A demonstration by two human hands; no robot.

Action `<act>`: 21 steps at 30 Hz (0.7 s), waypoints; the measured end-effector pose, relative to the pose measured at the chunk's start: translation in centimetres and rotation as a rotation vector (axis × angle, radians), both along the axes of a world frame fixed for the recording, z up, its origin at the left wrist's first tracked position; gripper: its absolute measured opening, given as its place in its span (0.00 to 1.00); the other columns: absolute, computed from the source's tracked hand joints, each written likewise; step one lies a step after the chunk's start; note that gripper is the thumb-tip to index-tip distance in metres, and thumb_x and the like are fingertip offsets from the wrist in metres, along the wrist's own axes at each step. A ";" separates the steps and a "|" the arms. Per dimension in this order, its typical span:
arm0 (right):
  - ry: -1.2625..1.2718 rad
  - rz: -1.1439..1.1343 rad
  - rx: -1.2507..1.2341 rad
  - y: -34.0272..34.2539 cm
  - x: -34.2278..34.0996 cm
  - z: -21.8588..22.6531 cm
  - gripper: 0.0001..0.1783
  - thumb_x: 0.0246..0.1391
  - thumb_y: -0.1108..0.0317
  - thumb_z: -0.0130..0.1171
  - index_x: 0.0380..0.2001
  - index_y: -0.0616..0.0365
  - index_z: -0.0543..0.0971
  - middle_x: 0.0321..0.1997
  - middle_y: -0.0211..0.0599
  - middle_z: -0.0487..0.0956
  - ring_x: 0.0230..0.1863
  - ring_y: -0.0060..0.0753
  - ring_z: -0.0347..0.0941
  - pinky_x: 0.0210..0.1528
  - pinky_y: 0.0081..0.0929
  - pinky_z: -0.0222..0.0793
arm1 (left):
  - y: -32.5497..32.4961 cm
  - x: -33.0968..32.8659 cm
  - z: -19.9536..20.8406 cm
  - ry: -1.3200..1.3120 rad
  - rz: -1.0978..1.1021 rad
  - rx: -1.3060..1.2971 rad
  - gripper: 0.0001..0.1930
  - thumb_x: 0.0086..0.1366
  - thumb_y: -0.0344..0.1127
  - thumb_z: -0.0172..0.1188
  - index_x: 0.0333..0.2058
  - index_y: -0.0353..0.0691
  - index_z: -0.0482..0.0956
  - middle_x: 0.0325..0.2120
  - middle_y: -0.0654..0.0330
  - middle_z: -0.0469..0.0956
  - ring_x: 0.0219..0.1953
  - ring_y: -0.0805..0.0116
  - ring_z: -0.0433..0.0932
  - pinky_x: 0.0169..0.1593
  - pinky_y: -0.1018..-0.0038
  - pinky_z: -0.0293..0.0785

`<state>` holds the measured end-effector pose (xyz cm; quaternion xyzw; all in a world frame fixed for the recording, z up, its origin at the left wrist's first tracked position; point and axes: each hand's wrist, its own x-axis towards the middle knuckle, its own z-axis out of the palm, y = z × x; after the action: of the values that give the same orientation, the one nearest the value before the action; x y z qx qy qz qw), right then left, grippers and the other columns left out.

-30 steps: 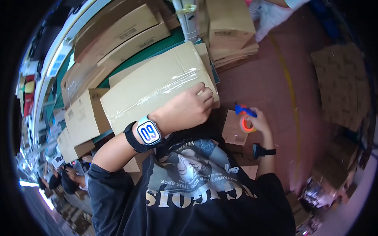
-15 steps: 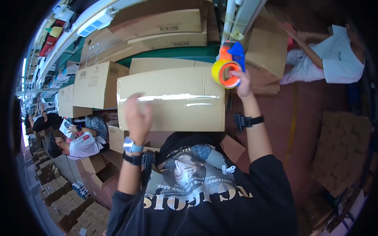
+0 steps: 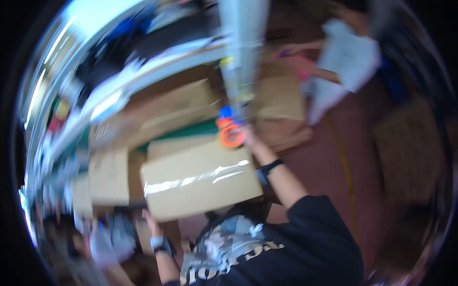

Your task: The person seals cardboard boxes with a tape dispenser, places small product boxes into a larger box, and folds a flat cardboard piece into a new box before sealing its bottom.

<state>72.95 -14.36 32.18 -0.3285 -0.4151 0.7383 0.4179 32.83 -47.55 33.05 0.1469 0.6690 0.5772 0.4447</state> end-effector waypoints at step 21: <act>0.601 -0.697 0.537 -38.7 6.9 18.7 0.32 0.53 0.49 0.50 0.51 0.66 0.73 0.40 0.40 0.78 0.51 0.46 0.78 0.70 0.40 0.57 | -0.8 -6.7 6.8 -0.170 -0.472 0.453 0.23 0.63 0.33 0.53 0.56 0.29 0.70 0.53 0.47 0.74 0.53 0.53 0.74 0.57 0.59 0.70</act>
<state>79.87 -53.02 50.91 -0.1026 -0.3176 0.4851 0.8083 26.10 -48.34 39.80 0.3438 0.4319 0.6025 0.5765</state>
